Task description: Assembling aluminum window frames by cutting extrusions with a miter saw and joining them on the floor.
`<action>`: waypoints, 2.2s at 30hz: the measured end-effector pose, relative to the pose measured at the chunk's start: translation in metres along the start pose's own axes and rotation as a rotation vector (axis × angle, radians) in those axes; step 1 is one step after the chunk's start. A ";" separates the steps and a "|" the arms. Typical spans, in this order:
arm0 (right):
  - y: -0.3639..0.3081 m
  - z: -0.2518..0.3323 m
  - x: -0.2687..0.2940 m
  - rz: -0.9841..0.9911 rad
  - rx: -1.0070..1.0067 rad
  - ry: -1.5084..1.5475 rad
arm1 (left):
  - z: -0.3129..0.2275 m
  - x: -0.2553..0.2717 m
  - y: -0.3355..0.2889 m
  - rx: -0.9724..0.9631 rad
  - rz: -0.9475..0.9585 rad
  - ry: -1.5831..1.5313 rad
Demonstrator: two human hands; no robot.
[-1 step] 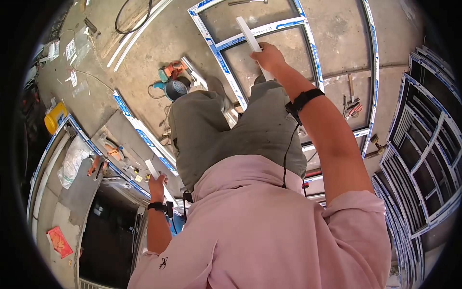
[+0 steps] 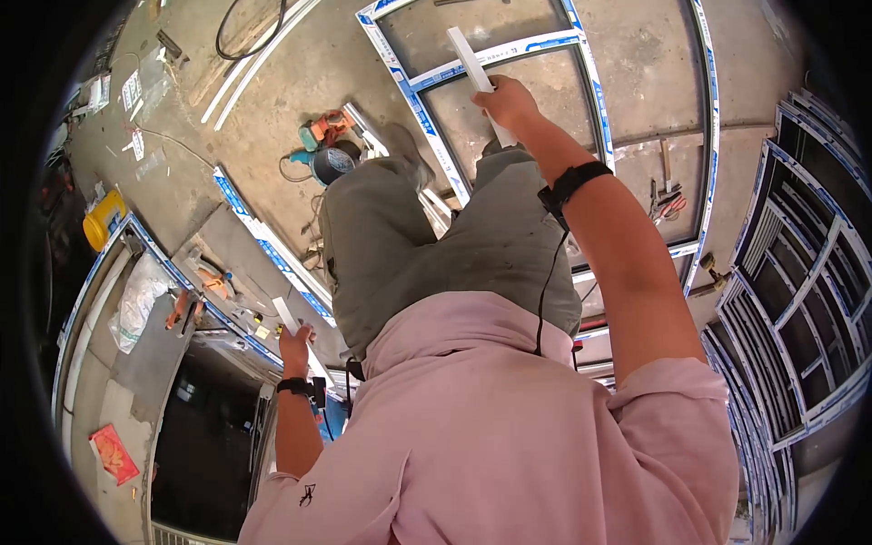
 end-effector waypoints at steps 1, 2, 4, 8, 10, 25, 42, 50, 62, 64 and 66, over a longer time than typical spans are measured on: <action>0.015 -0.008 -0.007 0.010 -0.020 0.005 | -0.012 0.002 0.005 0.017 0.002 0.015; 0.030 -0.006 -0.013 -0.026 -0.014 0.031 | -0.029 0.001 0.014 -0.006 -0.005 0.038; 0.055 -0.006 -0.028 -0.074 -0.011 0.089 | -0.055 0.004 0.042 -0.016 0.032 0.077; 0.121 0.013 -0.076 0.042 -0.047 -0.078 | -0.139 0.011 0.116 -0.036 0.091 0.097; 0.166 -0.017 -0.098 -0.062 0.030 -0.073 | -0.194 0.007 0.156 -0.063 0.108 0.095; 0.370 -0.115 -0.230 -0.036 -0.204 0.115 | -0.247 0.026 0.287 0.192 0.081 0.211; 0.397 -0.122 -0.241 0.051 0.023 -0.146 | -0.265 -0.024 0.301 0.245 0.178 0.211; 0.402 -0.105 -0.234 0.035 0.138 -0.267 | -0.265 -0.017 0.306 0.253 0.188 0.216; 0.414 -0.091 -0.236 0.103 0.036 -0.406 | -0.289 -0.053 0.309 0.211 0.235 0.158; 0.416 -0.079 -0.240 0.190 0.025 -0.408 | -0.287 -0.046 0.307 0.236 0.219 0.171; 0.414 -0.082 -0.239 0.182 0.075 -0.394 | -0.286 -0.046 0.310 0.221 0.204 0.200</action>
Point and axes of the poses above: each hand's wrist, its own y-axis towards the middle knuckle, its own x-axis out of the back of the hand, z = x × y, the point moved 8 cm from there along y, towards the middle knuckle, and after that the axes turned 9 degrees about x, right-handed, at the moved point
